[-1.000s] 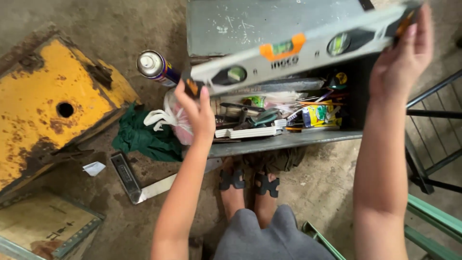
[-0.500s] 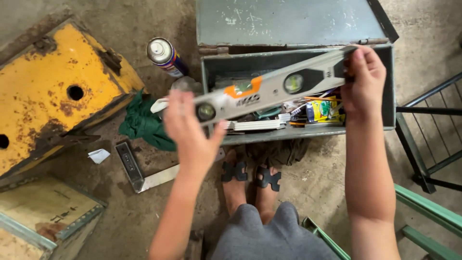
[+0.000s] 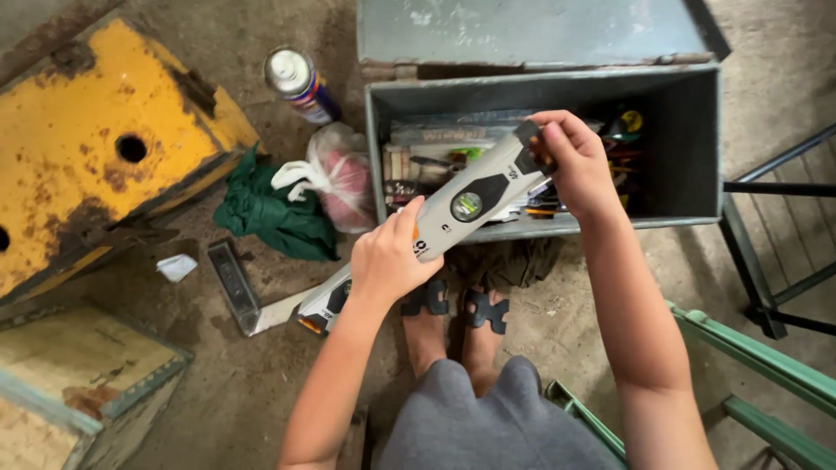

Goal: Organize tools and items inside a metal toolbox.

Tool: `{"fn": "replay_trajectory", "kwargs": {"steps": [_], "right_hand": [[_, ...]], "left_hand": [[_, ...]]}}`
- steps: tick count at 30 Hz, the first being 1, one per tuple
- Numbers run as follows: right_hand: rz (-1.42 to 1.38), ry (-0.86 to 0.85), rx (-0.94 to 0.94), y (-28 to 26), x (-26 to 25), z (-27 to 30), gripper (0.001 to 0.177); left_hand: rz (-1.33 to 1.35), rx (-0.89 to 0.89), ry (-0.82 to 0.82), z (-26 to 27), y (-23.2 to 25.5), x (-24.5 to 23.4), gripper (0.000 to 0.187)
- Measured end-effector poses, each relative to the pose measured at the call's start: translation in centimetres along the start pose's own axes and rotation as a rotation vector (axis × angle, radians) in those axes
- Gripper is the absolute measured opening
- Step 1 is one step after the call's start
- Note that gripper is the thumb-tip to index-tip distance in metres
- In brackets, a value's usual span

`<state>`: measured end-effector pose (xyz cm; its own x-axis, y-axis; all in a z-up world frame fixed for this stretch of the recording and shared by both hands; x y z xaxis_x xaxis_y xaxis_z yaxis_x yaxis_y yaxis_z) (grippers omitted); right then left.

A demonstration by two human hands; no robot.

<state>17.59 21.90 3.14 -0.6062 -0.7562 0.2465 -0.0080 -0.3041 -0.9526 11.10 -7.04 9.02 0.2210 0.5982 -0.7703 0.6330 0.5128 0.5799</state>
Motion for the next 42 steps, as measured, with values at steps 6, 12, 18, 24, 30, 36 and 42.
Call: {"fn": "replay_trajectory", "kwargs": {"steps": [6,12,18,24,30,36,42], "right_hand": [[0.089,-0.132,0.118,1.7,3.7,1.5,0.03],[0.251,-0.202,0.133,4.6,4.1,2.6,0.027],[0.262,-0.205,0.162,5.6,4.8,2.8,0.022],[0.291,-0.209,0.178,6.0,5.6,3.2,0.02],[0.305,-0.248,0.182,7.2,5.7,3.4,0.02],[0.318,-0.307,0.2,8.4,7.4,4.2,0.02],[0.361,-0.323,0.206,8.4,7.5,4.5,0.021]], "left_hand": [[0.084,-0.201,0.206,3.5,-6.8,-2.6,0.084],[0.165,-0.436,0.501,12.1,-16.8,-4.0,0.082],[0.109,-0.756,0.664,20.2,-23.9,-5.0,0.086],[0.227,-0.854,0.96,23.7,-27.2,-6.7,0.084],[0.536,-1.209,1.273,27.7,-32.0,-2.8,0.079],[0.815,-1.529,1.376,32.7,-36.0,6.9,0.085],[0.804,-1.665,1.376,31.2,-32.0,9.2,0.093]]}}
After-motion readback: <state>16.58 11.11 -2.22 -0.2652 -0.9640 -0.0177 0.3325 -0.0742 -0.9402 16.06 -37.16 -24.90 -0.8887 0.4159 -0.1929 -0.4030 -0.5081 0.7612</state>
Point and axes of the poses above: each hand's wrist, its own z-axis away from the middle knuckle, its own x-axis out of the palm, y = z × x, the point moved 10 cm from there along -z, towards the middle knuckle, and after that the axes turned 9 degrees about y, right-handed, at the moved point
